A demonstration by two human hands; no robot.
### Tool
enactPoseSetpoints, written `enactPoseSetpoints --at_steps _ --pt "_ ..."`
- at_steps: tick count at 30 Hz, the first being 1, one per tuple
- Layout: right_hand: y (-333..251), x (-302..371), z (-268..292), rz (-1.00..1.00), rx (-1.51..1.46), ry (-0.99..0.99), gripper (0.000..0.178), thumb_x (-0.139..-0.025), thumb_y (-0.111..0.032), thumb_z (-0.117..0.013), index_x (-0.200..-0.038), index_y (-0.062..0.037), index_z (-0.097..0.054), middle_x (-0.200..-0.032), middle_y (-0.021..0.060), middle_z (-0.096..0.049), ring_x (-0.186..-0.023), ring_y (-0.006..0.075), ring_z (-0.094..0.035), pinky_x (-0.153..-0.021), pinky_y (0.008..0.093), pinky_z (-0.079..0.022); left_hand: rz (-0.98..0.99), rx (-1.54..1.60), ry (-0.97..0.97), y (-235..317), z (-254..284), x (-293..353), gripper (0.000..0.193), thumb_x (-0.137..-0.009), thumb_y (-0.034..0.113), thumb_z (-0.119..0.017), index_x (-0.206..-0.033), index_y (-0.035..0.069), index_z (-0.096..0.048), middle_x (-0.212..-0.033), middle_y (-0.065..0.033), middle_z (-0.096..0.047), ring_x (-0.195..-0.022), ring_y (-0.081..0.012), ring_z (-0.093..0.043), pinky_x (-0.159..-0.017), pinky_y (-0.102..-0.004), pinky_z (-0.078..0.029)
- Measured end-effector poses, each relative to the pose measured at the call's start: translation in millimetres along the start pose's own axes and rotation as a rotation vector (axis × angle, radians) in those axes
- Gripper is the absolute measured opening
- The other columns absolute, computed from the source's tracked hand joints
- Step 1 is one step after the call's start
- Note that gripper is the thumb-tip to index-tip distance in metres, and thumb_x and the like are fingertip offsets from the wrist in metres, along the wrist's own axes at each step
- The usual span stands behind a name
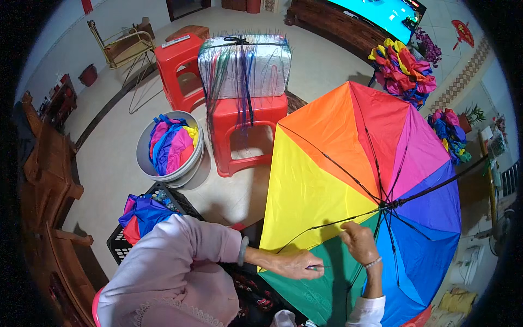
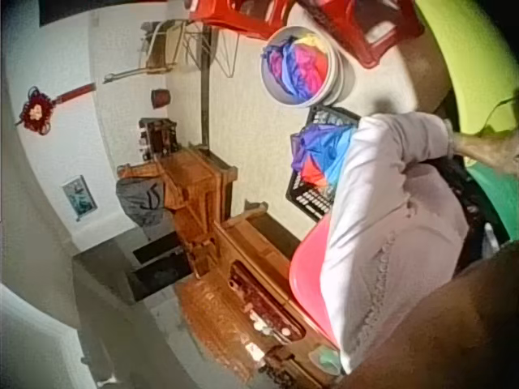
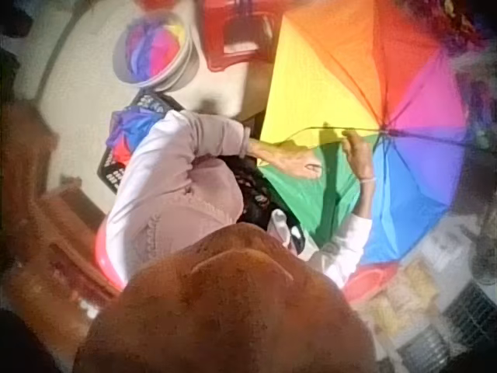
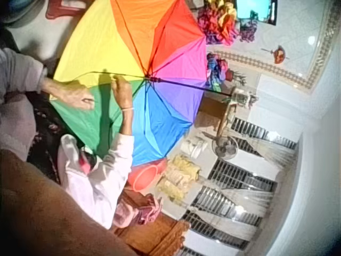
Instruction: Repairing a multi-colored umbrella by sewing the fabric to the frame components.
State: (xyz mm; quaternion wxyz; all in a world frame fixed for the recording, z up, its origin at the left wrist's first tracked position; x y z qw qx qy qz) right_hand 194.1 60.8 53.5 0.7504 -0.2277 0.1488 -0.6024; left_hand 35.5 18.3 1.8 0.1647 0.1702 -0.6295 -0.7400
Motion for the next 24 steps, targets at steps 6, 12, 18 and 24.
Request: enactPoseSetpoints --at_steps 6,12,18,24 --pt "-34 -17 6 0.189 0.056 0.017 0.012 -0.075 -0.009 -0.059 -0.083 0.0010 -0.057 -0.065 0.0147 -0.058 -0.057 0.0243 -0.059 -0.053 0.0311 -0.045 -0.074 0.191 0.016 30 -15 27 0.022 -0.083 0.020 -0.056 -0.094 0.001 -0.056 -0.068 -0.0062 -0.057 -0.056 -0.0115 -0.049 -0.052 -0.0269 -0.040" --pt "-69 -82 21 0.178 -0.023 0.122 0.009 -0.075 -0.008 -0.057 -0.074 0.0001 -0.052 -0.063 0.0147 -0.055 -0.056 0.0273 -0.056 -0.051 0.0326 -0.043 -0.177 0.323 0.162 46 -2 62 0.016 -0.081 0.015 -0.056 -0.089 0.001 -0.055 -0.066 -0.0026 -0.056 -0.055 -0.0056 -0.047 -0.050 -0.0245 -0.039" --pt "-97 -135 9 0.275 -0.142 0.100 0.013 -0.083 -0.010 -0.053 -0.075 0.0004 -0.050 -0.057 0.0066 -0.052 -0.051 0.0116 -0.053 -0.048 0.0259 -0.043 -0.192 0.367 0.161 38 -4 72 0.018 -0.082 0.012 -0.057 -0.097 0.002 -0.055 -0.073 -0.0029 -0.058 -0.063 -0.0062 -0.051 -0.056 -0.0223 -0.041" --pt "-121 -172 -9 0.310 -0.160 0.047 0.009 -0.077 -0.006 -0.054 -0.073 0.0013 -0.051 -0.058 0.0132 -0.053 -0.051 0.0232 -0.054 -0.050 0.0297 -0.042 -0.232 0.419 0.161 48 -1 81 0.018 -0.083 0.012 -0.057 -0.097 0.002 -0.055 -0.072 -0.0015 -0.057 -0.062 -0.0056 -0.050 -0.056 -0.0213 -0.041"
Point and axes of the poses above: each hand's wrist, its own x-axis away from the middle knuckle, its own z-axis out of the back of the hand, y = z × x, the point moved 4 cm from there along -x, towards the middle knuckle
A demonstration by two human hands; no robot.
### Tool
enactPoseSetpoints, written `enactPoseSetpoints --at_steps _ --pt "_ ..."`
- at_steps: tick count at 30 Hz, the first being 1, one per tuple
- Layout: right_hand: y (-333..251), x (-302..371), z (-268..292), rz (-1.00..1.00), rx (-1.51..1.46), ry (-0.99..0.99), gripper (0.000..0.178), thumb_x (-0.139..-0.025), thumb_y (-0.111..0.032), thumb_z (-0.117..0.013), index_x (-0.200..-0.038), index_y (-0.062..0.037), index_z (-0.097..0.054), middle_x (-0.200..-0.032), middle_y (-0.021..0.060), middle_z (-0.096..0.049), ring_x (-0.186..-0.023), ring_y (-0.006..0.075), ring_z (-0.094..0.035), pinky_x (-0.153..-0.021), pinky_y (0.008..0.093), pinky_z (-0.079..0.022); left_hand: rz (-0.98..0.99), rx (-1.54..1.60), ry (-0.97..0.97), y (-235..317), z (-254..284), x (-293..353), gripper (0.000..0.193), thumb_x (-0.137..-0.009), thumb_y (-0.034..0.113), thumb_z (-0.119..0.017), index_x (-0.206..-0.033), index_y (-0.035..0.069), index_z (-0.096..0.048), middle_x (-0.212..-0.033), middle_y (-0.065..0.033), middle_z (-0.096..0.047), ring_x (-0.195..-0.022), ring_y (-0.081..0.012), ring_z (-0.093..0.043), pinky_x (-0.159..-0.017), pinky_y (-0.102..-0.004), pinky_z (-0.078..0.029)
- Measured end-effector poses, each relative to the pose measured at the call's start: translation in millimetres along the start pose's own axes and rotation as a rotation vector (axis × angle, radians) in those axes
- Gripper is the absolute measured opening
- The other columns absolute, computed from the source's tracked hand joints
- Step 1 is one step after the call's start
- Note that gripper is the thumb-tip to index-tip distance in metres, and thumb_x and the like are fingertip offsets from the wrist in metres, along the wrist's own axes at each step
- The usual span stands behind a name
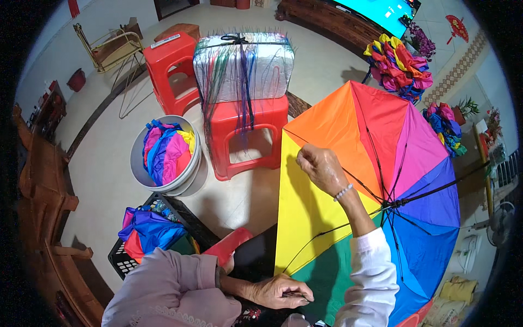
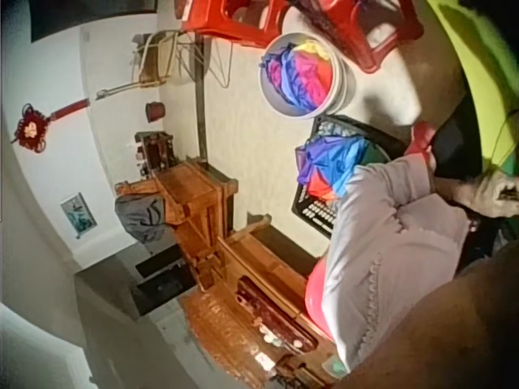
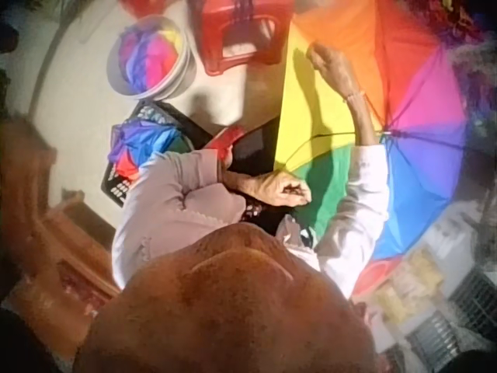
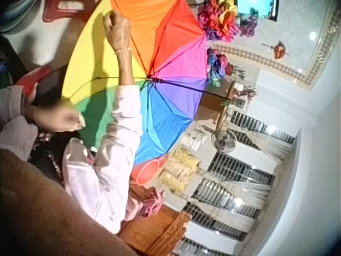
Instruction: Repairing a multi-colored umbrella by sewing the fabric to the frame components.
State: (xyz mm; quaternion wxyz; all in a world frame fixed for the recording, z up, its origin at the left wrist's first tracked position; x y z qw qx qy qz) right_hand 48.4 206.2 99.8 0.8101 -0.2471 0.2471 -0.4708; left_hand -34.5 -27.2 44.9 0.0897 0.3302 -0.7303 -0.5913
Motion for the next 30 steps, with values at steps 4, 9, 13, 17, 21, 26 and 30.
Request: enactPoseSetpoints --at_steps 4,9,13,17,21,26,30 --pt "8 -28 -7 -0.007 -0.030 -0.001 0.009 -0.078 -0.006 -0.053 -0.074 0.0013 -0.051 -0.058 0.0123 -0.054 -0.051 0.0201 -0.054 -0.049 0.0293 -0.042 -0.002 0.069 -0.002 1 -3 3 0.014 -0.081 0.011 -0.056 -0.091 0.001 -0.055 -0.069 -0.0016 -0.056 -0.058 -0.0043 -0.047 -0.053 -0.0215 -0.040" --pt "15 -51 -13 -0.084 -0.084 -0.019 0.008 -0.078 -0.006 -0.054 -0.074 0.0008 -0.051 -0.058 0.0109 -0.055 -0.050 0.0158 -0.054 -0.048 0.0291 -0.043 0.019 0.085 0.018 -4 -1 3 0.015 -0.081 0.013 -0.056 -0.092 0.002 -0.055 -0.068 -0.0023 -0.056 -0.059 -0.0056 -0.048 -0.054 -0.0228 -0.041" --pt "26 -56 -29 -0.091 -0.059 -0.087 0.012 -0.083 -0.009 -0.051 -0.075 -0.0004 -0.050 -0.060 0.0017 -0.051 -0.053 0.0083 -0.052 -0.049 0.0231 -0.044 0.130 0.088 0.013 -1 2 3 0.017 -0.082 0.015 -0.054 -0.093 0.002 -0.054 -0.071 -0.0033 -0.056 -0.064 -0.0074 -0.050 -0.059 -0.0240 -0.042" --pt "32 -54 -45 -0.052 -0.096 -0.055 0.010 -0.078 -0.008 -0.054 -0.073 0.0002 -0.053 -0.058 0.0106 -0.056 -0.052 0.0168 -0.056 -0.049 0.0308 -0.044 0.279 0.118 -0.023 0 3 2 0.018 -0.083 0.016 -0.052 -0.093 0.002 -0.053 -0.076 -0.0040 -0.057 -0.071 -0.0087 -0.052 -0.066 -0.0247 -0.043" --pt "34 -52 -47 -0.021 -0.086 -0.041 0.010 -0.078 -0.009 -0.053 -0.073 -0.0004 -0.053 -0.058 0.0120 -0.056 -0.053 0.0209 -0.057 -0.050 0.0328 -0.044 0.375 0.159 -0.050 2 4 -2 0.018 -0.084 0.017 -0.050 -0.093 0.001 -0.053 -0.080 -0.0047 -0.058 -0.077 -0.0094 -0.053 -0.072 -0.0253 -0.043" --pt "34 -57 -47 -0.018 -0.064 -0.021 0.009 -0.077 -0.009 -0.053 -0.073 -0.0008 -0.052 -0.061 0.0146 -0.056 -0.054 0.0273 -0.057 -0.051 0.0347 -0.044 0.371 0.161 -0.027 -7 3 -2 0.021 -0.083 0.018 -0.051 -0.095 0.001 -0.053 -0.082 -0.0056 -0.058 -0.079 -0.0102 -0.053 -0.074 -0.0268 -0.043" --pt "35 -78 -29 0.073 0.049 0.092 0.013 -0.080 -0.011 -0.054 -0.074 0.0002 -0.051 -0.056 0.0093 -0.050 -0.051 0.0144 -0.053 -0.050 0.0290 -0.043 0.467 0.144 -0.032 -7 4 -5 0.023 -0.083 0.019 -0.051 -0.096 0.001 -0.053 -0.080 -0.0058 -0.057 -0.077 -0.0106 -0.053 -0.073 -0.0274 -0.043"
Point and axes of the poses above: each hand's wrist, its own x-axis away from the middle knuckle, its own z-axis out of the back of the hand, y = z × x, the point moved 4 cm from there along -x, towards the middle knuckle
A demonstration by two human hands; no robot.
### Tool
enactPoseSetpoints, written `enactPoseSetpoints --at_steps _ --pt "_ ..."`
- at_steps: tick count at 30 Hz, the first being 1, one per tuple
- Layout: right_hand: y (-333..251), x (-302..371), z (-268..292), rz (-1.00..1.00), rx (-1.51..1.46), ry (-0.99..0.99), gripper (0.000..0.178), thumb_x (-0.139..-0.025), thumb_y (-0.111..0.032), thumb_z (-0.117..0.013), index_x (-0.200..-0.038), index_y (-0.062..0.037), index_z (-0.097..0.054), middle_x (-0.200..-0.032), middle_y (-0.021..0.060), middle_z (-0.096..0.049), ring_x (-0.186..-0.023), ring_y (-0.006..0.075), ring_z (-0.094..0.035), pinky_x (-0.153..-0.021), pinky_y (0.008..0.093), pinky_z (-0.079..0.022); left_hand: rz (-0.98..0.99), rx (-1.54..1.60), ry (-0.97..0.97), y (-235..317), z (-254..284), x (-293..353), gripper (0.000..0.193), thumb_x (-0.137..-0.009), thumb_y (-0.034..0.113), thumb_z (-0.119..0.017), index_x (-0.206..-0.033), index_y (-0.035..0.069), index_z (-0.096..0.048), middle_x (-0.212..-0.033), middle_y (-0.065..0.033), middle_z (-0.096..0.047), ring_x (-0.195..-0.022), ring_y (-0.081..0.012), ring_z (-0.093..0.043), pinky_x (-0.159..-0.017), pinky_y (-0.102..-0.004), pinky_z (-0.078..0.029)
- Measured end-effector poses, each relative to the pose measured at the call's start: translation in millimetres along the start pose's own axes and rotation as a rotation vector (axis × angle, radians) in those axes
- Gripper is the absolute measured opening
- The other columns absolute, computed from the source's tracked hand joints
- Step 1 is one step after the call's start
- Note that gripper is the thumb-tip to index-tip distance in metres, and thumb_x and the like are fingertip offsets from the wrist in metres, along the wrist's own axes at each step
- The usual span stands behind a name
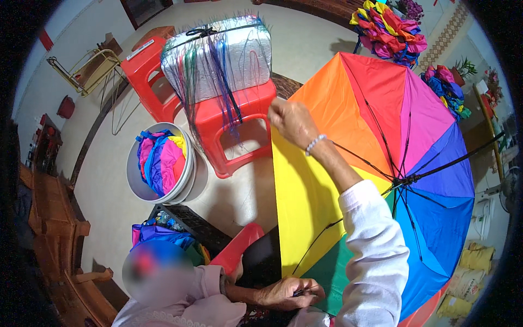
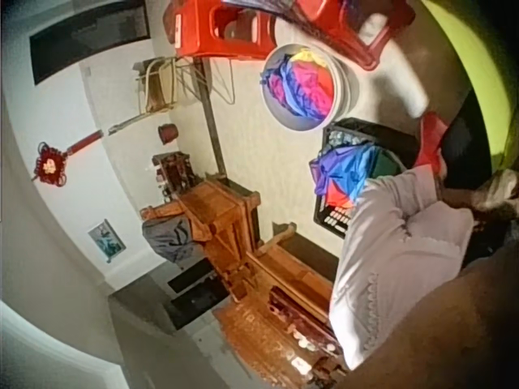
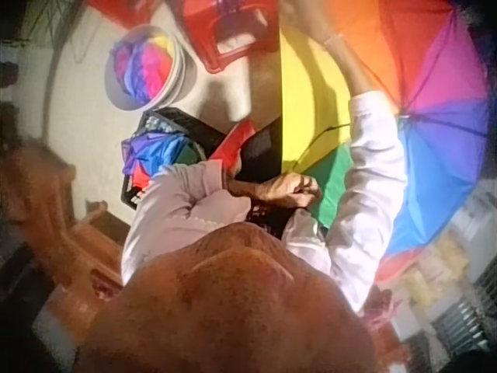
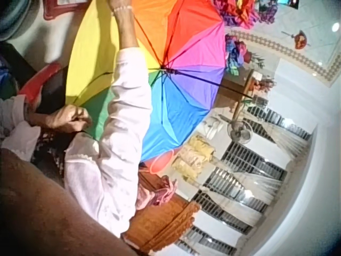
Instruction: Repairing a multi-colored umbrella by sewing the fabric to the frame components.
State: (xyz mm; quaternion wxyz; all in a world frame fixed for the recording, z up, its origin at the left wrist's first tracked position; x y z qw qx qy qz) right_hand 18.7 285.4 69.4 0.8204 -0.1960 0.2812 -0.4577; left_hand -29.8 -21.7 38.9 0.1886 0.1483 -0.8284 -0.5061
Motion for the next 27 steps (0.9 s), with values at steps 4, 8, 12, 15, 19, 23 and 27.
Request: enactPoseSetpoints --at_steps 4,8,12,15,19,23,27 --pt "-17 -52 44 0.174 0.190 0.344 0.011 -0.078 -0.012 -0.054 -0.075 -0.0016 -0.056 -0.056 0.0109 -0.054 -0.052 0.0221 -0.056 -0.050 0.0314 -0.043 0.008 0.027 0.011 -6 3 -1 0.023 -0.084 0.020 -0.052 -0.098 0.001 -0.054 -0.076 -0.0044 -0.056 -0.073 -0.0089 -0.051 -0.069 -0.0259 -0.042" --pt "-12 -113 60 0.206 0.353 0.427 0.015 -0.078 -0.015 -0.054 -0.089 -0.0054 -0.058 -0.072 0.0144 -0.057 -0.064 0.0287 -0.058 -0.059 0.0366 -0.046 -0.014 0.180 -0.027 -28 -1 -2 0.024 -0.086 0.020 -0.051 -0.102 0.002 -0.054 -0.084 -0.0027 -0.057 -0.079 -0.0065 -0.050 -0.073 -0.0234 -0.041" --pt "-16 -148 53 0.213 0.528 0.471 0.020 -0.076 -0.017 -0.056 -0.093 -0.0073 -0.057 -0.083 0.0160 -0.056 -0.078 0.0325 -0.056 -0.067 0.0401 -0.046 -0.058 0.161 0.015 -24 0 -4 0.023 -0.086 0.021 -0.051 -0.099 0.003 -0.055 -0.077 -0.0005 -0.057 -0.069 -0.0044 -0.046 -0.063 -0.0217 -0.038" --pt "-16 -162 47 0.171 0.607 0.465 0.019 -0.075 -0.017 -0.056 -0.091 -0.0072 -0.056 -0.086 0.0163 -0.055 -0.083 0.0337 -0.055 -0.070 0.0414 -0.046 -0.043 0.111 0.011 -18 4 -4 0.023 -0.086 0.022 -0.051 -0.098 0.002 -0.054 -0.078 -0.0003 -0.056 -0.070 -0.0042 -0.046 -0.063 -0.0217 -0.038" --pt "-21 -176 39 0.073 0.688 0.434 0.016 -0.074 -0.016 -0.055 -0.087 -0.0063 -0.055 -0.086 0.0162 -0.055 -0.087 0.0339 -0.053 -0.072 0.0428 -0.045 0.038 0.103 -0.047 -12 8 -3 0.025 -0.088 0.022 -0.050 -0.101 0.002 -0.053 -0.089 -0.0017 -0.058 -0.084 -0.0050 -0.049 -0.077 -0.0227 -0.040" --pt "-16 -185 41 0.057 0.743 0.418 0.013 -0.074 -0.014 -0.053 -0.084 -0.0050 -0.055 -0.086 0.0166 -0.055 -0.088 0.0333 -0.053 -0.072 0.0433 -0.045 0.058 0.114 -0.052 -12 10 -4 0.026 -0.088 0.023 -0.049 -0.101 0.001 -0.053 -0.089 -0.0022 -0.058 -0.085 -0.0054 -0.049 -0.077 -0.0232 -0.040" --pt "-20 -185 44 0.181 0.795 0.461 0.012 -0.074 -0.013 -0.052 -0.082 -0.0038 -0.055 -0.085 0.0163 -0.055 -0.083 0.0329 -0.054 -0.069 0.0430 -0.046 0.095 0.122 -0.053 -14 10 -4 0.027 -0.088 0.023 -0.049 -0.102 0.001 -0.053 -0.090 -0.0030 -0.058 -0.087 -0.0061 -0.049 -0.078 -0.0236 -0.040"
Point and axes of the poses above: each hand's wrist, its own x-axis away from the middle knuckle, its own z-axis out of the back of the hand, y = z × x, the point moved 4 cm from there along -x, towards the middle knuckle
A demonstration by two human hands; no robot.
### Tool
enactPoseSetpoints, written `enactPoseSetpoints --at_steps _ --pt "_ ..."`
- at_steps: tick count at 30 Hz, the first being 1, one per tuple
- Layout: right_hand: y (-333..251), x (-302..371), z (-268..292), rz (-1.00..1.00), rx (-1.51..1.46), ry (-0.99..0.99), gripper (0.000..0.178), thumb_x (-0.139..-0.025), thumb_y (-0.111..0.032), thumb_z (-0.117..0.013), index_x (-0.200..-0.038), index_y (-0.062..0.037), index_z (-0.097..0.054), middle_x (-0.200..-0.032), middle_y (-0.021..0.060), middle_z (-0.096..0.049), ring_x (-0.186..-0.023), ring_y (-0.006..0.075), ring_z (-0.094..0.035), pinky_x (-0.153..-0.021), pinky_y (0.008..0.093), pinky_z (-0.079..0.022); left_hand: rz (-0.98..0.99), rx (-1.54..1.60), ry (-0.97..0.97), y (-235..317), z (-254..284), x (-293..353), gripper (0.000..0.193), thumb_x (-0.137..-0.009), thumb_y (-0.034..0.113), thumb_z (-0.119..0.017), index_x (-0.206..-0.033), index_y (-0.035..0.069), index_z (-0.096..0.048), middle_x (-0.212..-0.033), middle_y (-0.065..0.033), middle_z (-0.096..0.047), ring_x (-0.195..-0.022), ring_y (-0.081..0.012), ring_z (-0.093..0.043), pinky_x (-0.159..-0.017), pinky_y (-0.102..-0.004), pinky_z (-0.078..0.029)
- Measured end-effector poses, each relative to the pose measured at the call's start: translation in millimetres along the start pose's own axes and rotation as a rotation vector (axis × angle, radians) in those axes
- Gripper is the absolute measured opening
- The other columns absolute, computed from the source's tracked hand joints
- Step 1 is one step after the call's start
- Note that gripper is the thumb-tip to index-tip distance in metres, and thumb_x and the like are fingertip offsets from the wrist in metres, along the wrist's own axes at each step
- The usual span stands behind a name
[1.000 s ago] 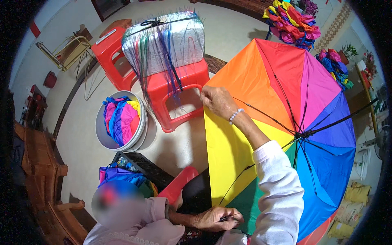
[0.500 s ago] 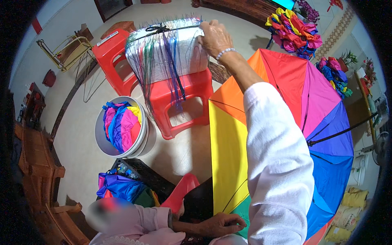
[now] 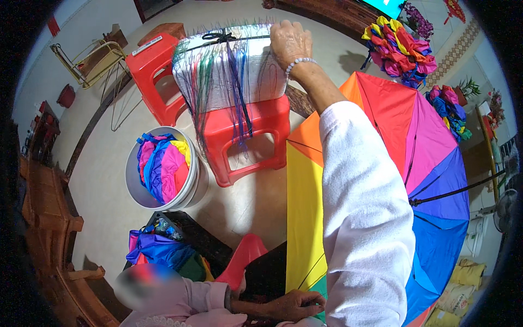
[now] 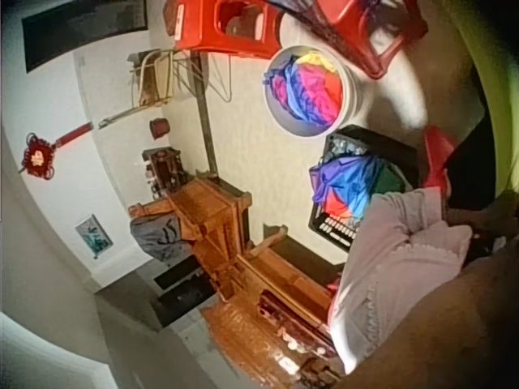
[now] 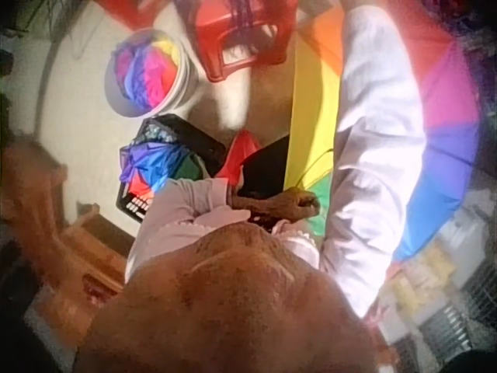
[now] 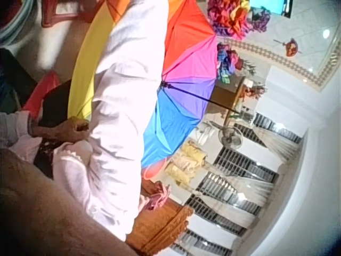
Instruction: Repairing a multi-colored umbrella by sewing the fabric to the frame components.
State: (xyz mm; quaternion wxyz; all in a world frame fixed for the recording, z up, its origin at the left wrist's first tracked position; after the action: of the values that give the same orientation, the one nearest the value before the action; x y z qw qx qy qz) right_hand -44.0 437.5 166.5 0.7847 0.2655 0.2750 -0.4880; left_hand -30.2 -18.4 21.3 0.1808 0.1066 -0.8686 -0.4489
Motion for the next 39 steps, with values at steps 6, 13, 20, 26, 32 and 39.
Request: enactPoseSetpoints --at_steps 6,13,20,26,32,39 --pt "13 12 26 -0.153 -0.429 0.041 0.011 -0.078 -0.013 -0.055 -0.083 -0.0026 -0.055 -0.080 0.0105 -0.056 -0.065 0.0240 -0.056 -0.061 0.0372 -0.049 -0.252 0.038 0.148 -10 -4 -5 0.027 -0.086 0.028 -0.051 -0.096 0.003 -0.055 -0.066 -0.0005 -0.053 -0.060 -0.0063 -0.045 -0.055 -0.0234 -0.038" --pt "5 49 29 -0.819 -1.616 -0.209 0.013 -0.085 -0.014 -0.052 -0.084 -0.0014 -0.054 -0.075 0.0045 -0.057 -0.061 0.0105 -0.055 -0.055 0.0255 -0.052 -0.136 -0.066 0.117 -17 -4 -6 0.025 -0.086 0.025 -0.051 -0.096 0.002 -0.055 -0.066 -0.0005 -0.053 -0.061 -0.0063 -0.045 -0.056 -0.0240 -0.039" --pt "0 63 37 -0.883 -1.844 -0.314 0.012 -0.086 -0.011 -0.050 -0.088 0.0001 -0.051 -0.078 0.0067 -0.056 -0.061 0.0094 -0.056 -0.055 0.0233 -0.054 0.018 -0.109 0.000 -10 1 -6 0.031 -0.087 0.026 -0.051 -0.104 0.000 -0.054 -0.093 -0.0061 -0.060 -0.088 -0.0100 -0.053 -0.079 -0.0263 -0.042" --pt "-6 79 55 -0.858 -1.850 -0.236 0.010 -0.086 -0.011 -0.050 -0.088 -0.0009 -0.049 -0.077 0.0068 -0.056 -0.064 0.0119 -0.058 -0.058 0.0259 -0.055 -0.125 -0.045 0.097 -15 -2 -5 0.023 -0.085 0.022 -0.052 -0.095 0.001 -0.055 -0.069 -0.0037 -0.055 -0.065 -0.0078 -0.048 -0.061 -0.0244 -0.041" --pt "1 95 102 -0.850 -1.972 -0.189 0.009 -0.086 -0.013 -0.050 -0.087 -0.0039 -0.048 -0.069 0.0031 -0.051 -0.057 0.0101 -0.052 -0.052 0.0228 -0.049 -0.111 -0.038 0.094 0 1 -2 0.023 -0.085 0.020 -0.051 -0.095 0.000 -0.055 -0.077 -0.0040 -0.056 -0.071 -0.0092 -0.051 -0.065 -0.0240 -0.041" --pt "9 130 182 -0.714 -1.953 -0.103 0.010 -0.087 -0.016 -0.048 -0.086 -0.0058 -0.047 -0.063 0.0000 -0.045 -0.048 0.0065 -0.040 -0.041 0.0192 -0.038 -0.404 0.007 0.279 36 16 13 0.019 -0.082 0.013 -0.053 -0.095 0.000 -0.055 -0.091 -0.0057 -0.059 -0.080 -0.0102 -0.053 -0.071 -0.0241 -0.042"
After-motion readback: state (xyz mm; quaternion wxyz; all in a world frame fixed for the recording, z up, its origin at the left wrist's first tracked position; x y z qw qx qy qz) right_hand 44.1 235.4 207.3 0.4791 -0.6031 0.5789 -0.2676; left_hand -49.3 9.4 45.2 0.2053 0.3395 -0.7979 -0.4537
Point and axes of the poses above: each hand's wrist, its own x-axis away from the middle knuckle, its own z-axis out of the back of the hand, y = z × x, the point moved 4 cm from there along -x, towards the middle knuckle
